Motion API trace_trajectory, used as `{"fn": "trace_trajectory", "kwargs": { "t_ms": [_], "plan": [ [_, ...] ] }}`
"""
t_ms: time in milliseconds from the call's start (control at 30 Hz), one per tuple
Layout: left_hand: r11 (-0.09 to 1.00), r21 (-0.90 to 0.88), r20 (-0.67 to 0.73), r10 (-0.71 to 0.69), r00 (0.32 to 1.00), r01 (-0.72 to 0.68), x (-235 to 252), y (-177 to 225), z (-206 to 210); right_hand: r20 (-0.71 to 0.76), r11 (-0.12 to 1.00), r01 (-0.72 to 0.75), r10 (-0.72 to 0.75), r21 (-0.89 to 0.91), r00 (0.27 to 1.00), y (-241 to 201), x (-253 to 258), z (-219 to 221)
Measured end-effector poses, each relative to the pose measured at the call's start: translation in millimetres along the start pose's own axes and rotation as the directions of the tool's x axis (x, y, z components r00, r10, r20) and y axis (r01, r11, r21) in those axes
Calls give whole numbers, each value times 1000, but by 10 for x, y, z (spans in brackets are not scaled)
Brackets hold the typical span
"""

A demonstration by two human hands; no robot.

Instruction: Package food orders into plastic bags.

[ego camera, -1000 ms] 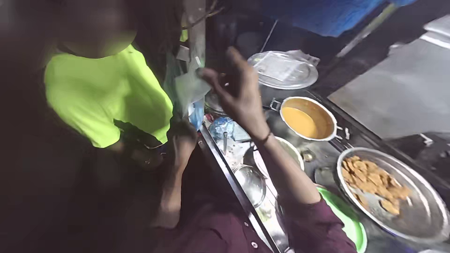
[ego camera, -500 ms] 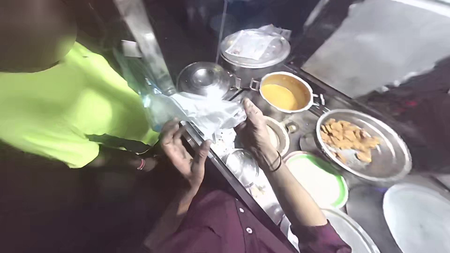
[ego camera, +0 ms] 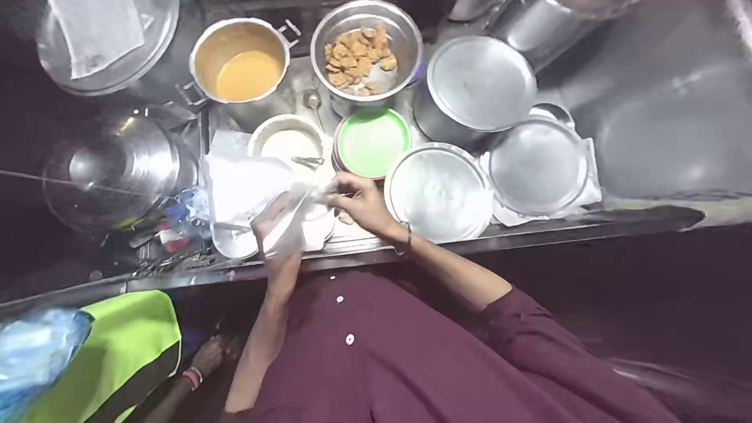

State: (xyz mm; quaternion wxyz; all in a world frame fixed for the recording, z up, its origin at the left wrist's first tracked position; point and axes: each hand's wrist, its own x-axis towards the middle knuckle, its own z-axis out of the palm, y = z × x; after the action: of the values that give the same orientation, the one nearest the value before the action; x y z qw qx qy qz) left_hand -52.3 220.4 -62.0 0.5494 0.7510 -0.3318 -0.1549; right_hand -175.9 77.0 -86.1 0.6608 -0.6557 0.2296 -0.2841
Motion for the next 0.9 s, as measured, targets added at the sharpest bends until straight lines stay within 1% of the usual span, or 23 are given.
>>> {"fn": "trace_trajectory", "kwargs": {
  "t_ms": [33,100,200,267,333,400,467,533,567,600,667,700,733,800,833,867,900],
  "plan": [
    [1000,-11,47,12,999,-12,88,1,169,-67,999,-40,39,-17,997,-15,-89,-206],
    [997,-29,177,-66,982,72,154,-30,459,-151,988,-151,153,21,977,-39,-238,-575],
    [980,-123,259,-121,958,157,261,-76,963,-264,940,-321,341,118,902,76,-279,-1011],
    [963,-115,312,-199,929,245,282,-60,1210,-302,901,-387,431,197,850,168,-332,-1253],
    [948,-104,352,-249,902,302,289,-3,1359,-319,869,-405,483,283,815,251,-384,-1443],
    [942,-99,421,-253,871,321,292,-2,1502,-319,836,-364,506,411,801,351,-406,-1610],
    [946,-37,464,-270,844,323,265,-5,1684,-326,794,-299,516,530,792,430,-427,-1737],
    [955,59,510,-280,813,291,234,-4,1899,-351,786,-286,526,548,774,464,-449,-1884],
    [956,110,557,-286,780,272,222,15,1996,-375,799,-306,533,518,758,464,-473,-1975],
    [952,152,623,-301,722,266,213,57,2080,-396,819,-348,537,456,745,461,-512,-2085],
    [932,161,740,-331,586,324,180,137,2252,-400,833,-506,551,223,732,445,-619,-2379],
    [913,146,768,-347,538,381,161,155,2342,-388,811,-577,563,92,730,450,-671,-2557],
    [890,135,773,-370,516,435,138,160,2423,-364,768,-637,575,-70,733,467,-734,-2758],
    [863,130,747,-409,523,489,118,149,2528,-335,601,-681,595,-419,731,551,-893,-3176],
    [858,122,736,-416,534,500,129,135,2557,-348,519,-671,588,-529,730,593,-981,-3346],
    [857,107,735,-410,540,505,154,114,2571,-366,461,-666,583,-586,725,627,-1058,-3486],
    [859,100,735,-403,545,502,180,97,2572,-372,427,-662,583,-616,722,672,-1119,-3602]
  ]
}}
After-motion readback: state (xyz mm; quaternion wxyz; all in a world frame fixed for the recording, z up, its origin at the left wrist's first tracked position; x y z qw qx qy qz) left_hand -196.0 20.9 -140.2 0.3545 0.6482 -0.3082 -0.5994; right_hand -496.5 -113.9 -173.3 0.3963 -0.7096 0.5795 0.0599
